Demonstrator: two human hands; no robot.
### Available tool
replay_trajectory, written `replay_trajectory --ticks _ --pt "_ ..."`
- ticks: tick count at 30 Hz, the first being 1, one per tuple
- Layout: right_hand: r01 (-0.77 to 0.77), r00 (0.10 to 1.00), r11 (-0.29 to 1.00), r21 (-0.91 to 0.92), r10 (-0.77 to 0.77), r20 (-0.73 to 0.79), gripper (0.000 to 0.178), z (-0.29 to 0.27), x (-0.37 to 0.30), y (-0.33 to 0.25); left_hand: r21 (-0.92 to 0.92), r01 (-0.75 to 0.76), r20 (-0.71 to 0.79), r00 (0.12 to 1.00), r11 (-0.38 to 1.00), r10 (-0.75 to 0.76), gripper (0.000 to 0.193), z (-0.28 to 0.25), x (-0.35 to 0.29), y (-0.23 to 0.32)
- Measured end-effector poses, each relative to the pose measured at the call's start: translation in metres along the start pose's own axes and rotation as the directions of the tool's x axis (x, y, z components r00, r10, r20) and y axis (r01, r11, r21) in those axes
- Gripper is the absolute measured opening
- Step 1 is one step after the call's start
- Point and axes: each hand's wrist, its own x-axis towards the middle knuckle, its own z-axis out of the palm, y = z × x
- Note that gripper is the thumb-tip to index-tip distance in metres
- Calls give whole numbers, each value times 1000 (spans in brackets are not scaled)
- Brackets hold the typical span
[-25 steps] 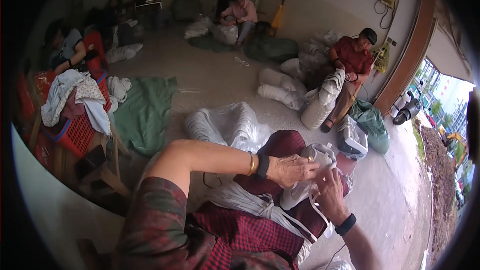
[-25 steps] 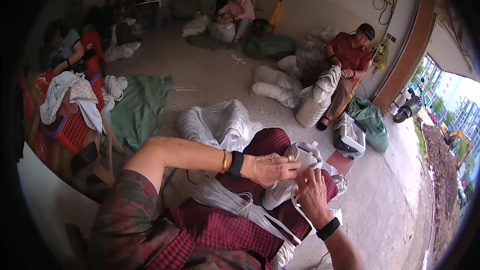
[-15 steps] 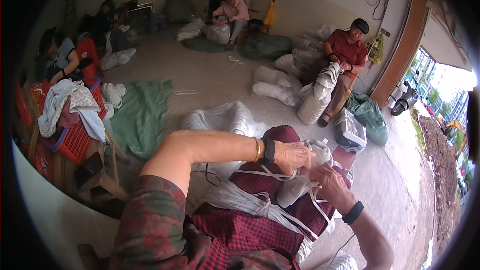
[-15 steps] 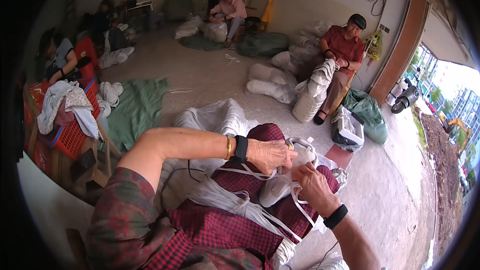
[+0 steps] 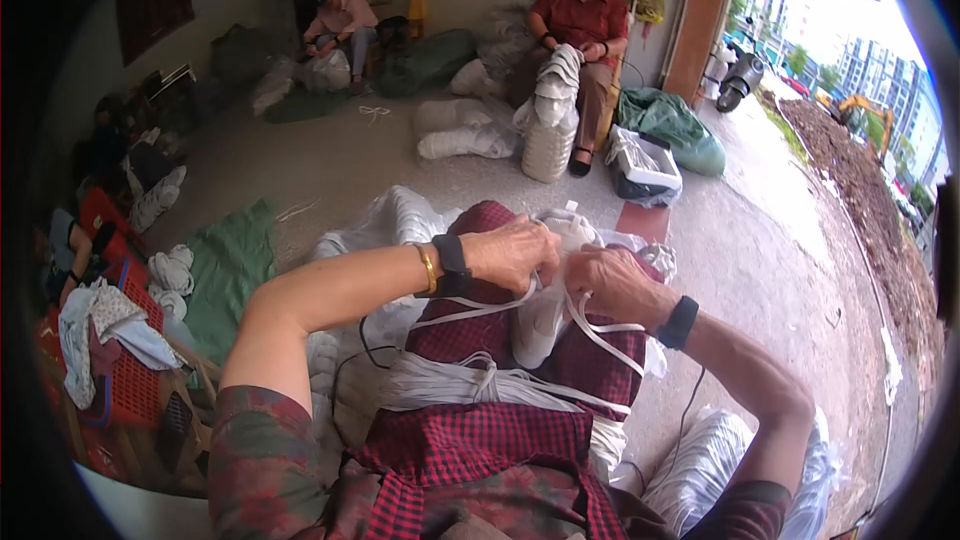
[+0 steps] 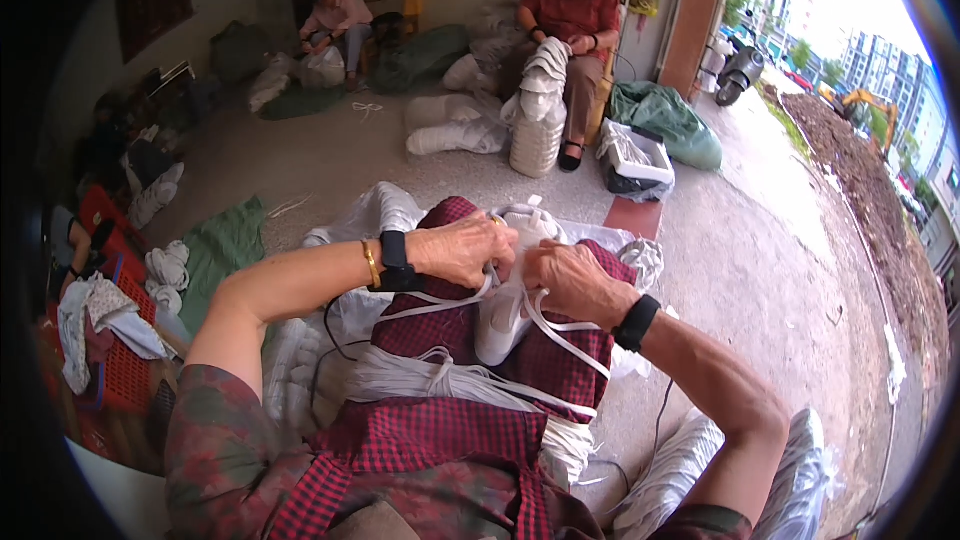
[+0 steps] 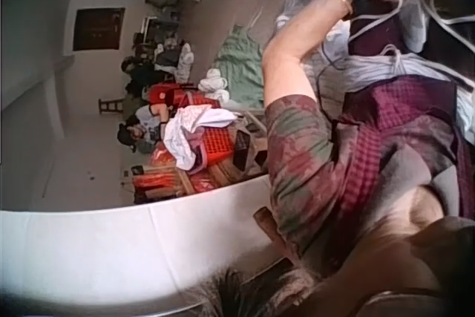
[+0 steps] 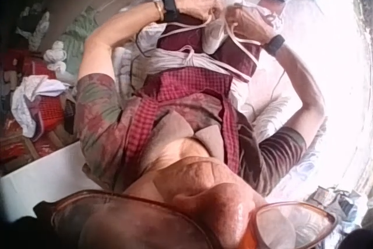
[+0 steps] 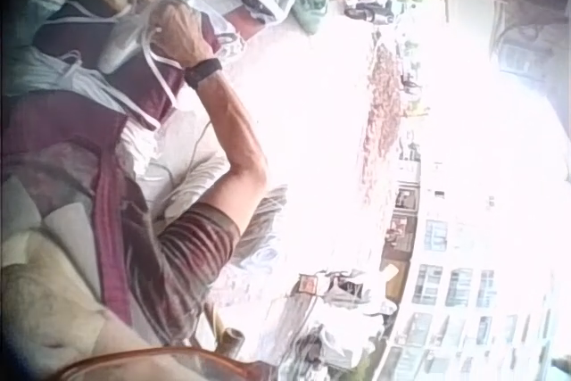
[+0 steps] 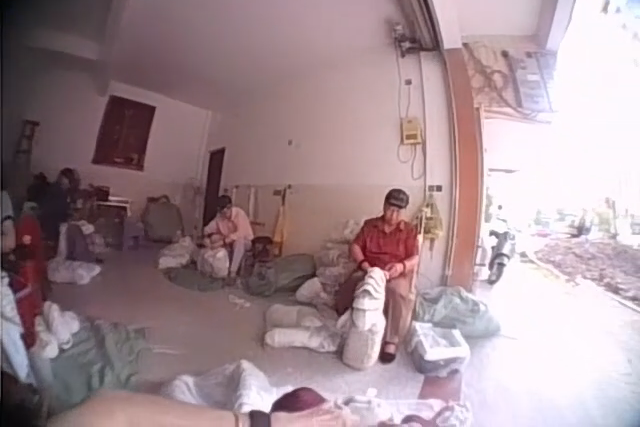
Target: Lacing the upper portion of a white shoe during manufacturing.
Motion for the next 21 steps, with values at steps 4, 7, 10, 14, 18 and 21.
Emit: replay_trajectory --ticks 4,7,10,14,18,21 --pt "28 998 999 47 -26 -49 16 8 -6 6 -30 40 21 999 999 -39 19 0 1 1" --pt "5 996 1000 11 -4 -88 18 11 -8 1 -49 63 57 997 997 -60 19 -5 2 5" --pt "-28 995 1000 11 29 -93 17 9 -9 0 -83 104 53 994 991 -100 20 -2 3 2" --pt "-13 985 993 119 33 -168 15 9 -13 6 -119 93 -2 996 989 -94 19 2 1 3" --pt "-103 987 995 -15 100 -122 14 7 -8 -5 -57 118 11 993 991 -118 17 -2 1 7" --pt "-102 989 985 -138 85 -120 17 10 -8 -9 -24 146 -89 985 989 -148 18 7 -5 3"
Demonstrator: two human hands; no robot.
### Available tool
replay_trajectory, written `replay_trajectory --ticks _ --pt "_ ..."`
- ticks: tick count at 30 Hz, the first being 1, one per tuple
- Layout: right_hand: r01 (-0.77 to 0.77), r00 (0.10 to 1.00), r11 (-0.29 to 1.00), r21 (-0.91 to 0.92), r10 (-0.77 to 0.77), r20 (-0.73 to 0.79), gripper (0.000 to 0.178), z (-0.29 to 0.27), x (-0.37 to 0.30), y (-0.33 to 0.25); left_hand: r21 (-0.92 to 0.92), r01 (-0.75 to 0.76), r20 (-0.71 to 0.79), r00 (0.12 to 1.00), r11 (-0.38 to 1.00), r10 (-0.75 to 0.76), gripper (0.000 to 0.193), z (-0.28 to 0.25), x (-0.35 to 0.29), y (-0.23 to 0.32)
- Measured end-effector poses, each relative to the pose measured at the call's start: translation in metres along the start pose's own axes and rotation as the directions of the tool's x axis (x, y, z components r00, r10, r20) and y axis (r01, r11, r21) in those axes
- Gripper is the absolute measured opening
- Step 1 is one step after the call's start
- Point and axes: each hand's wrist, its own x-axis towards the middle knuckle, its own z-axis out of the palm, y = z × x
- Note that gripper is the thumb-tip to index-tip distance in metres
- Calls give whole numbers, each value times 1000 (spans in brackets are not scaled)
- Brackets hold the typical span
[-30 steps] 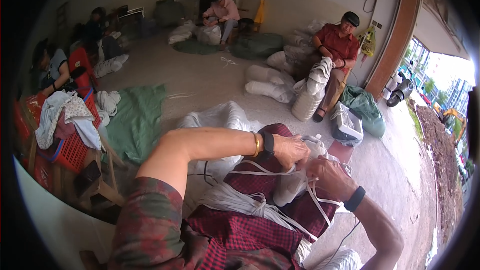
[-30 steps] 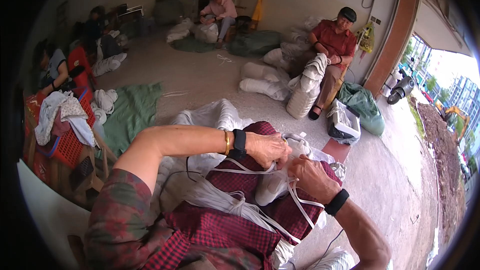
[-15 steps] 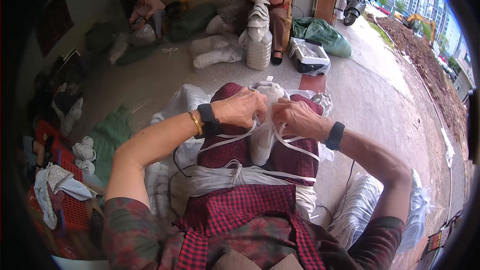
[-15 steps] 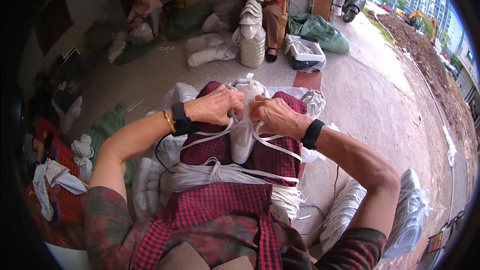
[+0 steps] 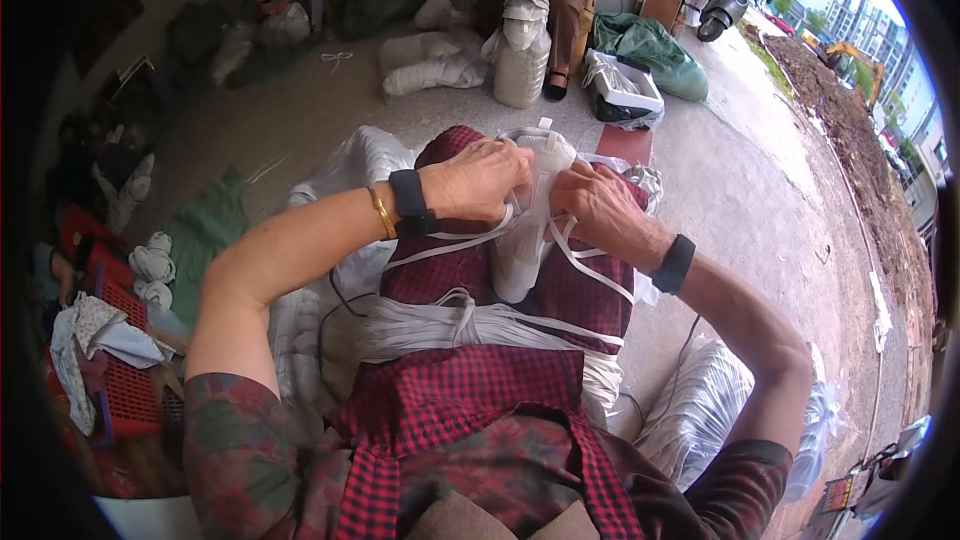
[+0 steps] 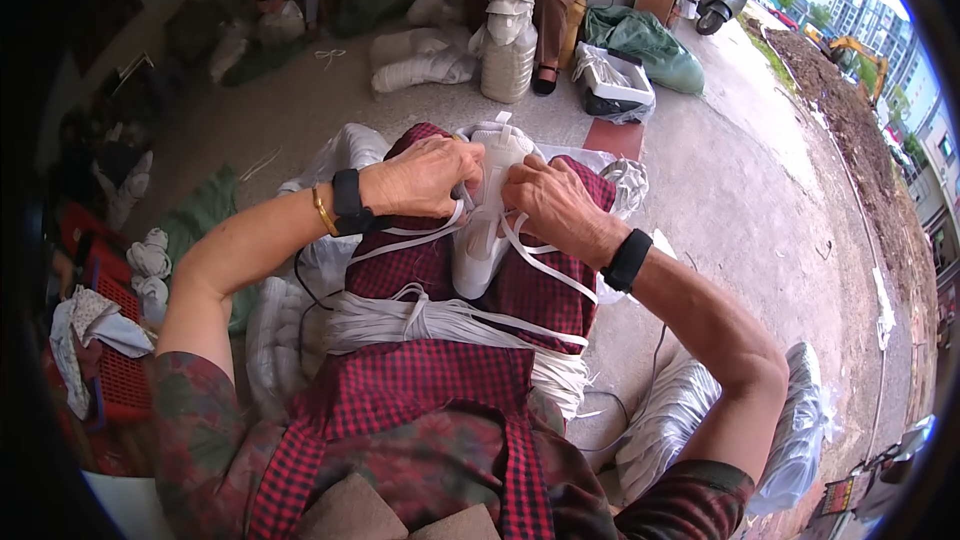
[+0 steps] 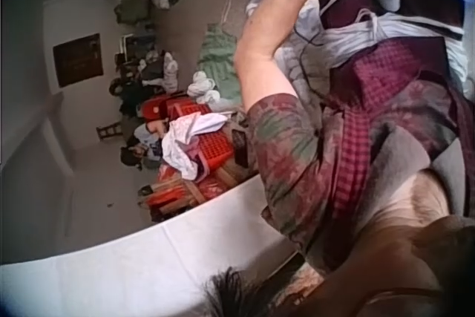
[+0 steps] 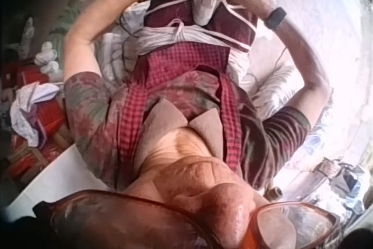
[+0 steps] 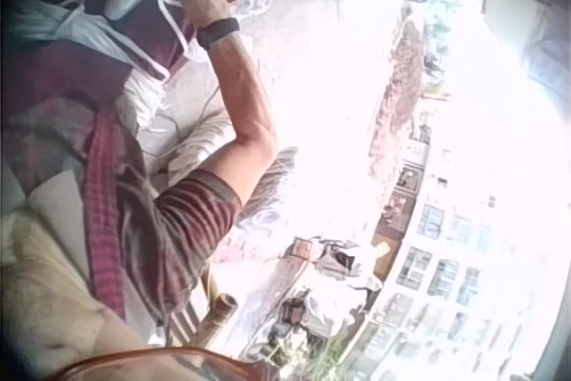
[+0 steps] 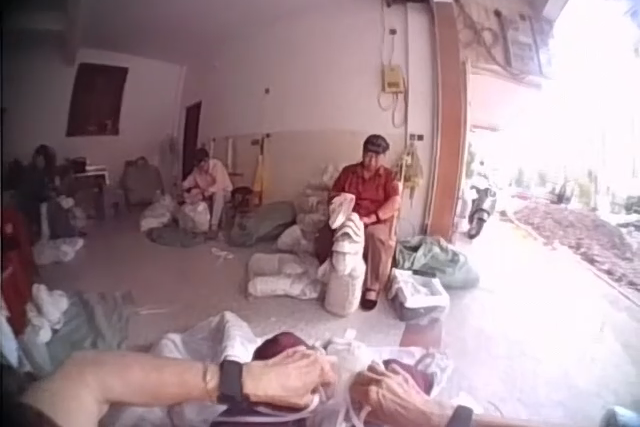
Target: Lacing the upper portion of a white shoe during manufacturing.
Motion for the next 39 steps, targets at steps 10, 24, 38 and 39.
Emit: replay_trajectory --ticks 10,24,38,39 --pt "-98 989 994 45 92 115 22 -8 -2 -6 12 49 -33 998 999 -49 20 11 -13 14" --pt "146 943 984 105 -171 285 16 1 8 16 40 344 -50 938 938 -342 19 22 5 27" --pt "33 996 991 -133 -44 -80 12 45 -2 -9 -405 235 -294 882 884 -369 21 30 0 6" --pt "39 993 992 -118 -51 -102 11 44 0 -15 -484 175 -335 868 858 -366 20 26 -6 3"
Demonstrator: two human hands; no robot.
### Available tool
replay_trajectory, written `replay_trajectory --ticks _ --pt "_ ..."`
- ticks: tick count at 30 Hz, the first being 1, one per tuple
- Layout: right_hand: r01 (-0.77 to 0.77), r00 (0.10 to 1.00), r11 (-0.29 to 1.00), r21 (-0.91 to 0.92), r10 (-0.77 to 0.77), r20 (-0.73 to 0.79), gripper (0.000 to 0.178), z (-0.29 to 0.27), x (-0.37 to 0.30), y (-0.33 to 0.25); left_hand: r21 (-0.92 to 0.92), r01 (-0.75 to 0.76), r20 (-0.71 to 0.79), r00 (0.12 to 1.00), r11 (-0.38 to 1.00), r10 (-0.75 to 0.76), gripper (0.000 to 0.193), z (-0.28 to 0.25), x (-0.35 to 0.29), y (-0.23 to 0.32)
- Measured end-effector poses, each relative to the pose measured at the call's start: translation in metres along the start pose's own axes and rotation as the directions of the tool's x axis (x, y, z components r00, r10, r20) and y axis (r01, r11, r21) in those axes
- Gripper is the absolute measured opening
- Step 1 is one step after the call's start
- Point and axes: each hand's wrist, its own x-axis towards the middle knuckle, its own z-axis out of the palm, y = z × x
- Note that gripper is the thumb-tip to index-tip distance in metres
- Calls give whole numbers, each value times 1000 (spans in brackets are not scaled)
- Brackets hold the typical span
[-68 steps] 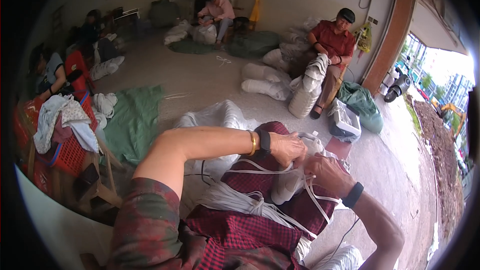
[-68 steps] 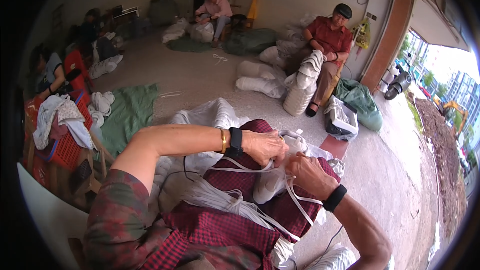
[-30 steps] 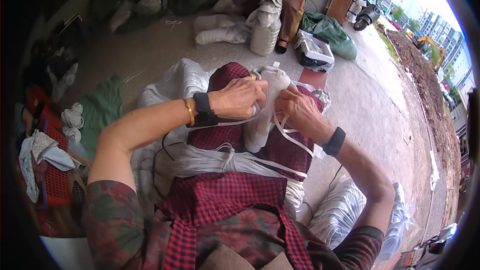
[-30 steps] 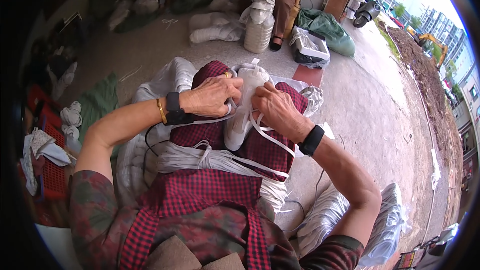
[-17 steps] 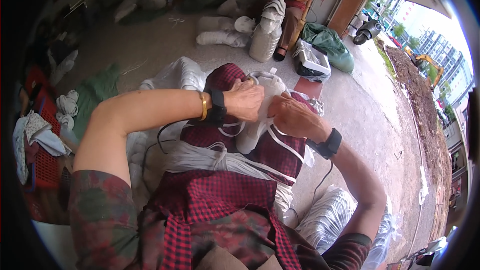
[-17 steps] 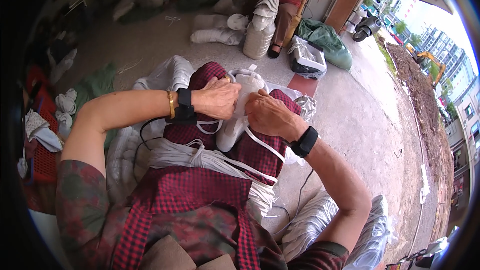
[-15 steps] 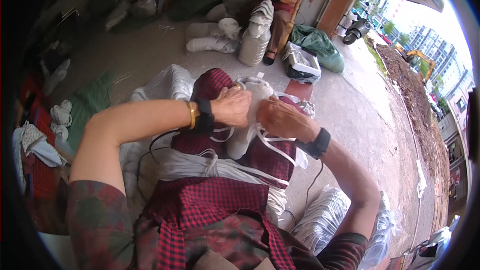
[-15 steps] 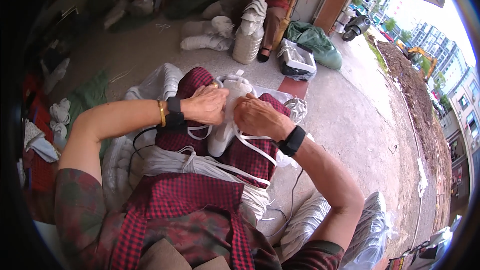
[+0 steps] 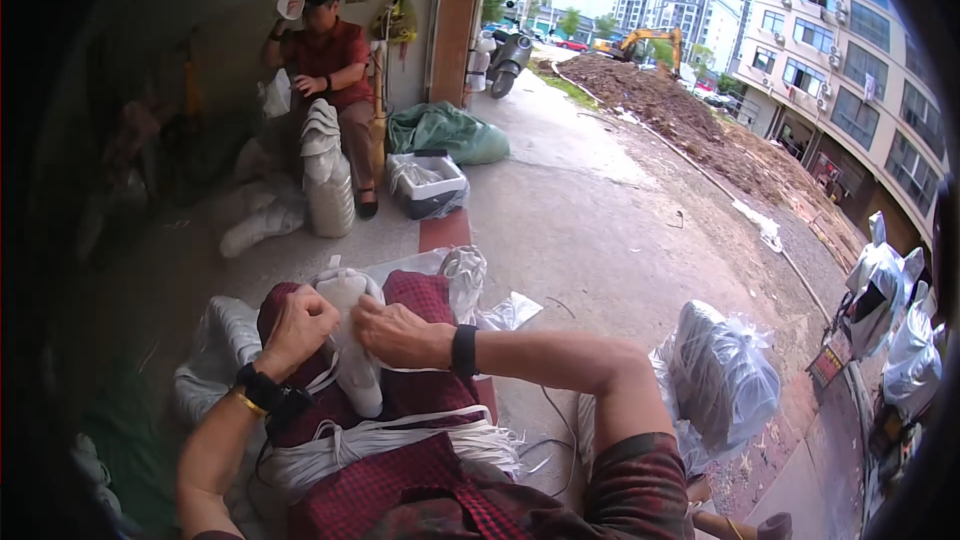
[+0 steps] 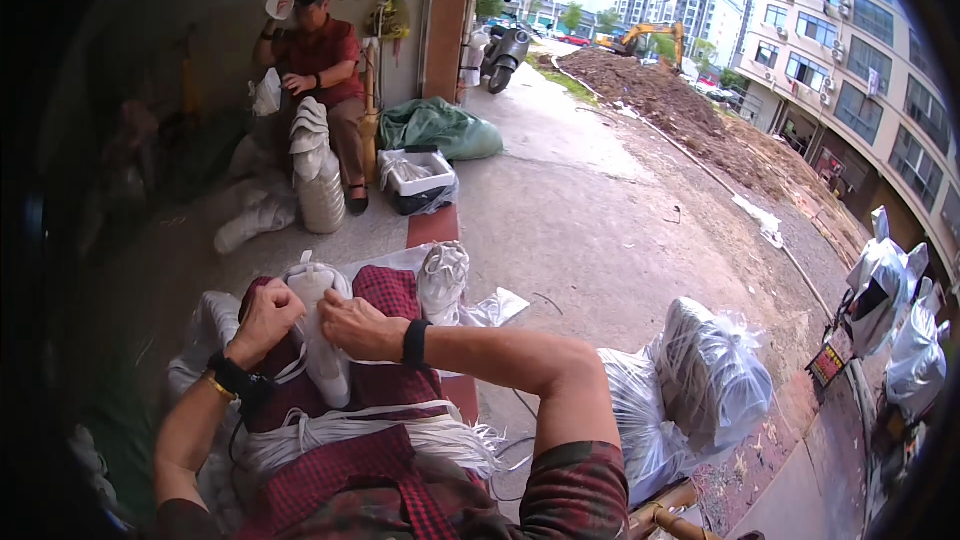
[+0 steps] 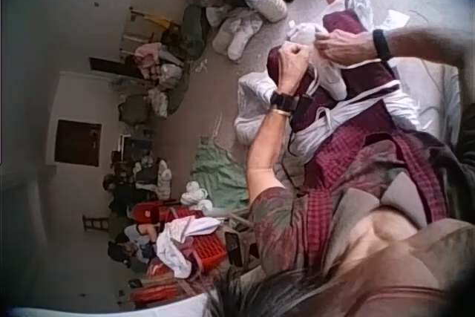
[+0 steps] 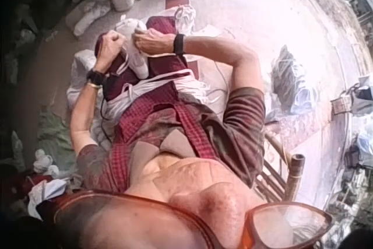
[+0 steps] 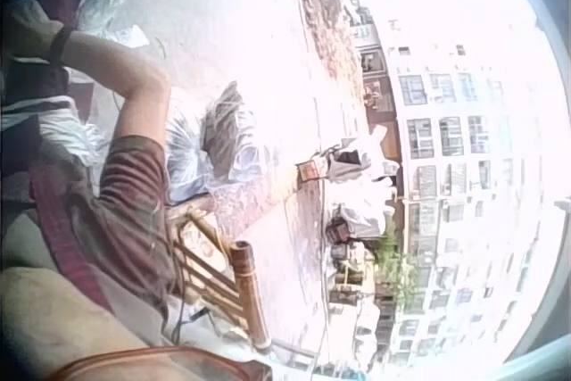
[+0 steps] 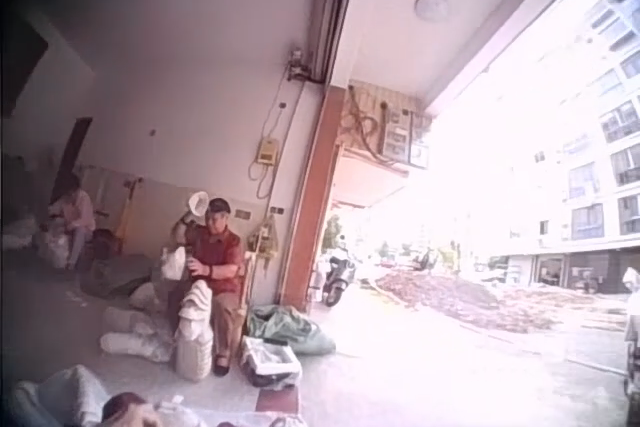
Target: Lacing the upper portion of a white shoe during manufacturing.
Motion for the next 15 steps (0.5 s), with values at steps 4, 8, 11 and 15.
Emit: replay_trajectory --ticks 4,8,11,15 --pt "-60 993 993 101 70 -98 8 2 -6 6 -400 175 211 973 900 -95 24 -6 -9 38" --pt "-174 983 768 616 173 62 7 31 -7 41 -426 108 144 988 898 -51 25 2 -10 24" --pt "-322 899 938 129 260 353 11 -23 30 10 -419 51 46 998 907 -35 19 10 -17 7" --pt "-407 843 910 74 343 414 17 -26 35 11 -421 27 58 998 907 -3 15 13 -19 11"
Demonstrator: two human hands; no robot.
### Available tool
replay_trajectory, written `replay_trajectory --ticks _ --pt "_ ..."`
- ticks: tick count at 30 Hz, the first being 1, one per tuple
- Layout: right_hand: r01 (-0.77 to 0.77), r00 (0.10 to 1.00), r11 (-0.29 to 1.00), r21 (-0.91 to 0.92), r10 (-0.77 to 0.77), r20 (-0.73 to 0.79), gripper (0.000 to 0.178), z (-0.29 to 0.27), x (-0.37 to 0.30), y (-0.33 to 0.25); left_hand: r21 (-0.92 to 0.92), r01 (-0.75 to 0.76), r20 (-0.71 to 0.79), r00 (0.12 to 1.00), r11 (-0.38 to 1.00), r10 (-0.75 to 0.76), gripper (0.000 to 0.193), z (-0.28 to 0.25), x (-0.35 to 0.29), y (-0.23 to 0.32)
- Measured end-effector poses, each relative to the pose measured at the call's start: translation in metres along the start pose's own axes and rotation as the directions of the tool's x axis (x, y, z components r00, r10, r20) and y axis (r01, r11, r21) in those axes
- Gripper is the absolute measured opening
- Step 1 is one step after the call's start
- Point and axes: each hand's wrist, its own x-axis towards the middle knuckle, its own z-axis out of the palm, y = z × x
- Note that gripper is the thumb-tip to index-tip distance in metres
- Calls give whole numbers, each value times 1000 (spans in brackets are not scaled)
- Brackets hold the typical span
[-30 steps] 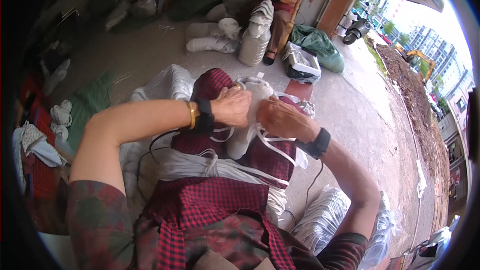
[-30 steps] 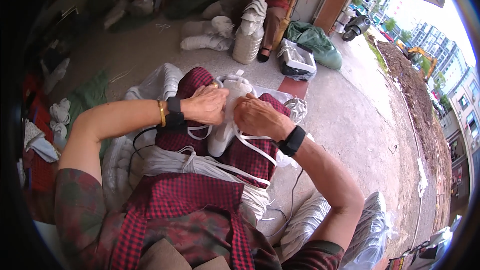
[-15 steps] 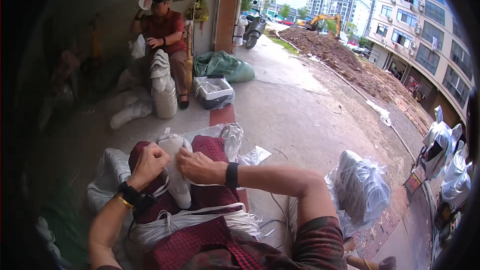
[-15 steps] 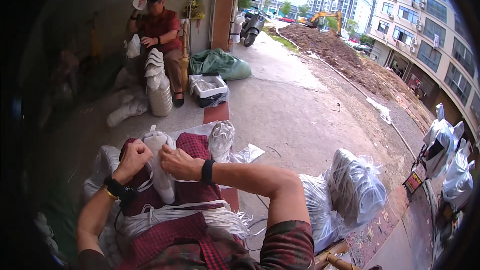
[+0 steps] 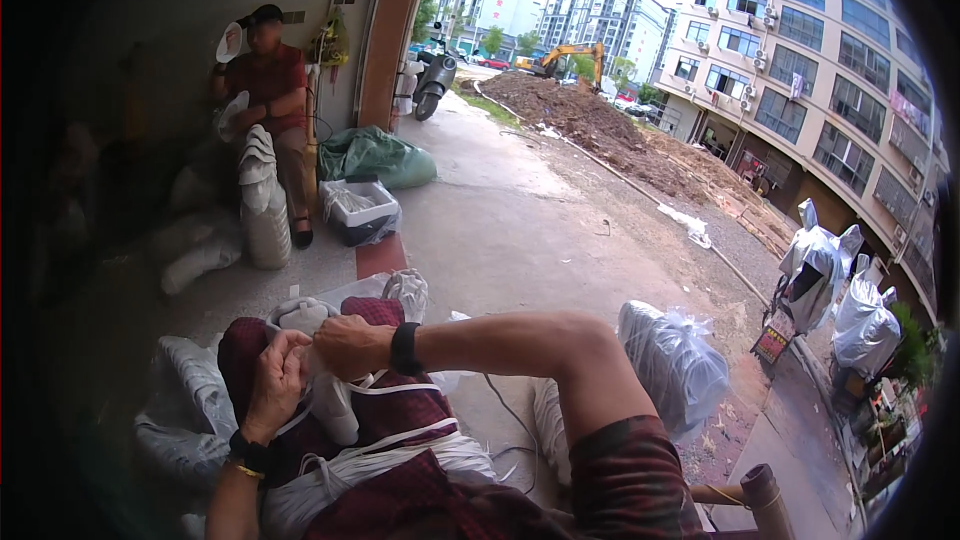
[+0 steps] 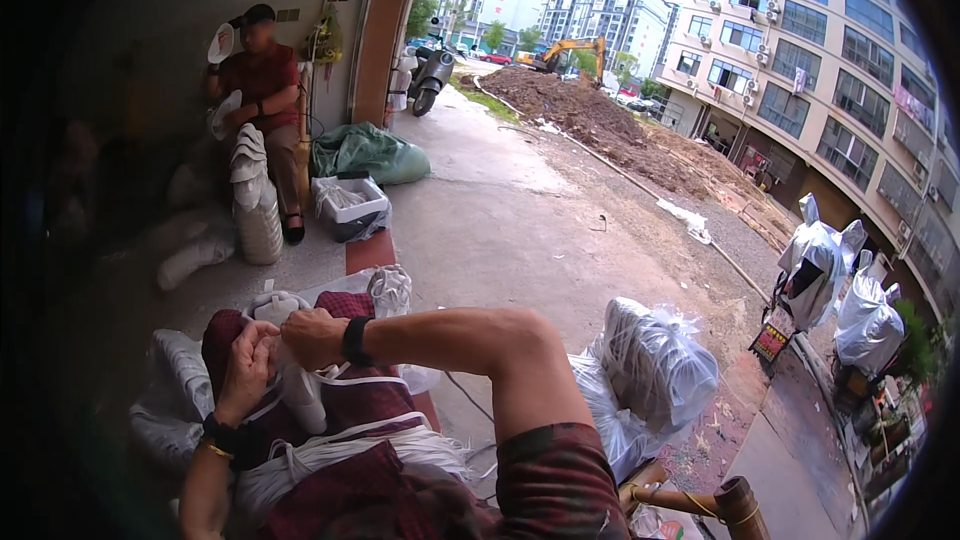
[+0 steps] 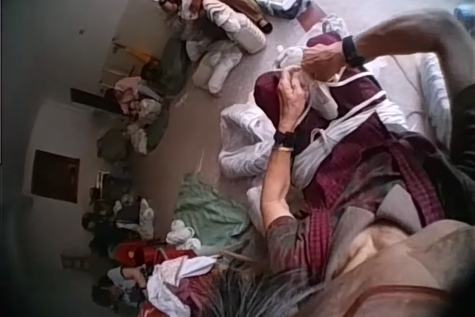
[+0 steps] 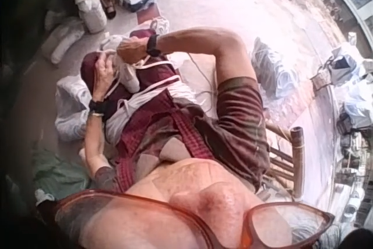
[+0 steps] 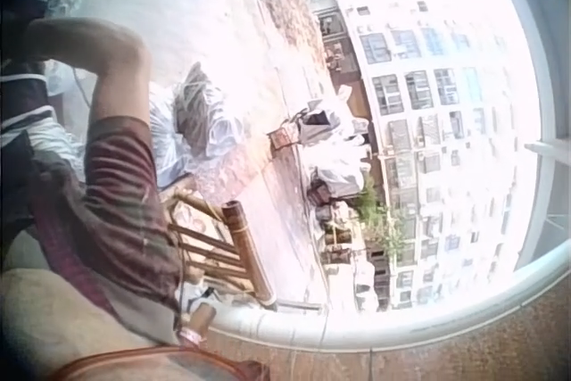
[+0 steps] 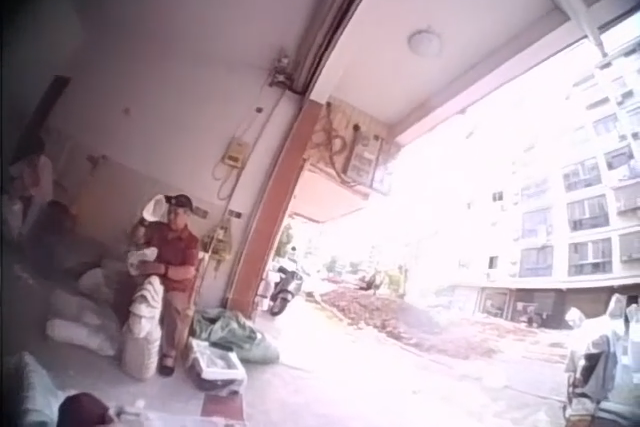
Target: Lacing the upper portion of a white shoe during manufacturing.
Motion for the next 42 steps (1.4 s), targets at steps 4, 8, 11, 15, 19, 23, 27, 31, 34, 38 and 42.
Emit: replay_trajectory --ticks 4,8,11,15,19,23,27,31,34,38,42 --pt "-132 991 991 7 132 13 20 -9 0 -12 -63 14 76 997 998 -9 16 -10 0 -3" --pt "-201 976 971 131 210 -61 23 -8 -6 -13 -164 11 109 994 986 7 15 -11 -2 -8" --pt "-213 975 968 136 219 -30 25 -6 -4 -6 -253 80 162 986 964 -39 12 -10 -1 -13" --pt "-190 980 981 37 191 -52 29 -2 -3 -4 -261 83 168 985 962 -39 6 -9 2 -9" --pt "-164 977 985 58 170 -130 43 1 -7 -14 -270 53 152 988 961 -12 5 -8 2 -25" --pt "-176 959 977 121 197 -201 44 16 -3 -13 -310 74 113 993 948 -41 5 -9 0 -25" --pt "-26 903 991 130 79 -422 28 25 3 -6 -286 110 79 993 952 -91 8 -10 -7 -34" --pt "47 524 933 356 280 -805 17 -56 3 29 -348 130 103 990 928 -100 11 -5 -1 -30" --pt "59 688 809 585 391 -611 31 -86 -8 32 -256 149 94 987 955 -129 14 -6 0 -23" --pt "79 797 659 748 409 -445 26 -60 -21 22 -191 -5 211 976 981 46 15 16 -18 20" --pt "134 821 576 806 391 -416 24 -48 -31 6 -474 -294 462 720 830 518 17 34 -56 117"
